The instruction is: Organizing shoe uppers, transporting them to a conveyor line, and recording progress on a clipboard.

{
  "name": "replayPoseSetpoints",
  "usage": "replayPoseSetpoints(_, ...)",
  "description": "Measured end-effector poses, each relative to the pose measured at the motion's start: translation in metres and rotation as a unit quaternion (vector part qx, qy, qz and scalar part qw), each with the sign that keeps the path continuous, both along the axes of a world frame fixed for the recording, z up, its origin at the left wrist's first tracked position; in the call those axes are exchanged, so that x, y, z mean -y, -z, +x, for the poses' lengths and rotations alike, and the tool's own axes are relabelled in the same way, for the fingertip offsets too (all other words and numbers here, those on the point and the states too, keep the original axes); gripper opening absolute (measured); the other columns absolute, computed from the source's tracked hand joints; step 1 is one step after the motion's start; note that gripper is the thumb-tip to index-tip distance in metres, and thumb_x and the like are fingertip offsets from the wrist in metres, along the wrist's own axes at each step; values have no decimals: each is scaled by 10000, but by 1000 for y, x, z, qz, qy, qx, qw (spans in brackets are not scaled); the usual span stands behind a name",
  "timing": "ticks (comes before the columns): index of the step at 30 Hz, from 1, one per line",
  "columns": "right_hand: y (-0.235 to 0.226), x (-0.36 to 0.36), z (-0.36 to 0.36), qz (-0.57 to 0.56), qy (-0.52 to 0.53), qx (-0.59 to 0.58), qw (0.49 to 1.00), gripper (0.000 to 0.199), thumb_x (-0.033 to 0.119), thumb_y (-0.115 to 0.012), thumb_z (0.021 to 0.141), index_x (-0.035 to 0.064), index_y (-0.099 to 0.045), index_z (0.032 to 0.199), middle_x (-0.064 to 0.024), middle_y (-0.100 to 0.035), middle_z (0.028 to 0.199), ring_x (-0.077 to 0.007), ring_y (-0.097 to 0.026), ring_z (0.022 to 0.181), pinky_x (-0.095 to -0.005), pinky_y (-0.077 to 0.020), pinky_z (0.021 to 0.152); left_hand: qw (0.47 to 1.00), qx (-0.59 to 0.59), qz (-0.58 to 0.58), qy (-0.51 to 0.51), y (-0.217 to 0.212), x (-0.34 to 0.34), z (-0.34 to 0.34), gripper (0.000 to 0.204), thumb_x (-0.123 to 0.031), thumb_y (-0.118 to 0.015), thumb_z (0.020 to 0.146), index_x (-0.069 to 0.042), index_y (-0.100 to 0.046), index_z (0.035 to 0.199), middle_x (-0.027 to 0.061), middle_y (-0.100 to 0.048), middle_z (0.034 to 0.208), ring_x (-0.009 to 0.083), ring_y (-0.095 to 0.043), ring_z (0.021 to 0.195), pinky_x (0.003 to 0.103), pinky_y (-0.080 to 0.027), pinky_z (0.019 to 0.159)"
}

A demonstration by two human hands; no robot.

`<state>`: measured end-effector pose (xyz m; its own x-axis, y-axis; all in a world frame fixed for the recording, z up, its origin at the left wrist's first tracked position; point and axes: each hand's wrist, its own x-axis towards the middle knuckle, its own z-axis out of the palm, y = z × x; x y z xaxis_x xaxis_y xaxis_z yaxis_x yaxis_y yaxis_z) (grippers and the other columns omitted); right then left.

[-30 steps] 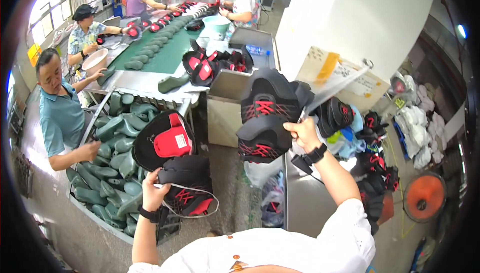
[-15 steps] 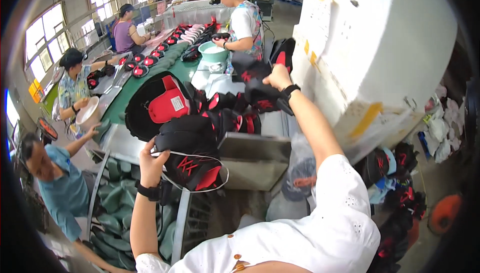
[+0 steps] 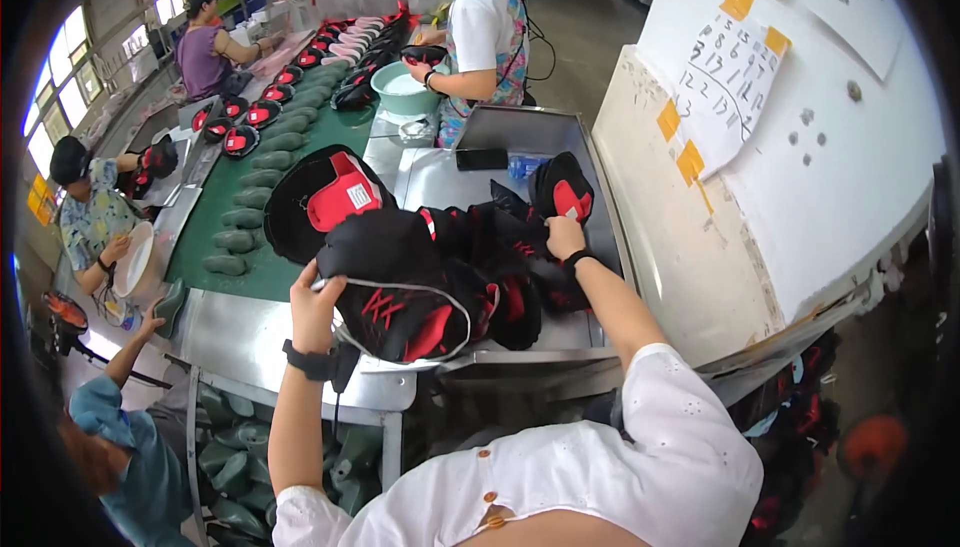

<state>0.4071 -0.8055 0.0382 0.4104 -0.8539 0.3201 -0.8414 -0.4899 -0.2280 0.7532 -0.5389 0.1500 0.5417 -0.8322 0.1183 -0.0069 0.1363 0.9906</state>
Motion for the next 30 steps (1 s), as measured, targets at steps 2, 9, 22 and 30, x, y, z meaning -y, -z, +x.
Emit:
replayPoseSetpoints(2, -20, 16, -17, -17, 0, 6, 1000, 194, 36, -528, 675, 39, -652, 825, -196, -622, 794, -353, -602, 800, -436, -474, 725, 992, -120, -32, 14, 13, 43, 13, 361, -23, -609, 749, 74, -539, 1089, 70, -598, 905, 111, -571, 759, 207, -454, 678)
replayPoseSetpoints(9, 31, -52, -52, 6, -209, -310, 927, 167, 148, -501, 758, 47, -633, 760, -169, -573, 860, -321, -605, 763, -415, -507, 648, 937, -334, -83, -57, 82, 210, 7, 572, -91, -644, 763, 67, -378, 1243, 56, -572, 910, 109, -552, 709, 227, -434, 566)
replayPoseSetpoints(22, -109, -207, -66, 222, -13, 136, 965, 270, 130, -621, 764, 79, -611, 1029, -89, -613, 1025, -290, -595, 860, -358, -485, 725, 971, -3, 182, 153, 209, 382, 30, 610, -241, -668, 739, 6, -431, 1244, 76, -580, 770, 210, -504, 590, 338, -459, 575)
replayPoseSetpoints(30, -128, -394, -168, 3, 240, 331, 913, 127, 11, -576, 789, 20, -599, 915, -91, -621, 817, -223, -589, 642, -273, -458, 566, 646, 686, -52, 330, 208, 291, -161, 504, -121, -525, 777, -155, -404, 1265, 189, -590, 1012, 327, -610, 815, 408, -509, 715)
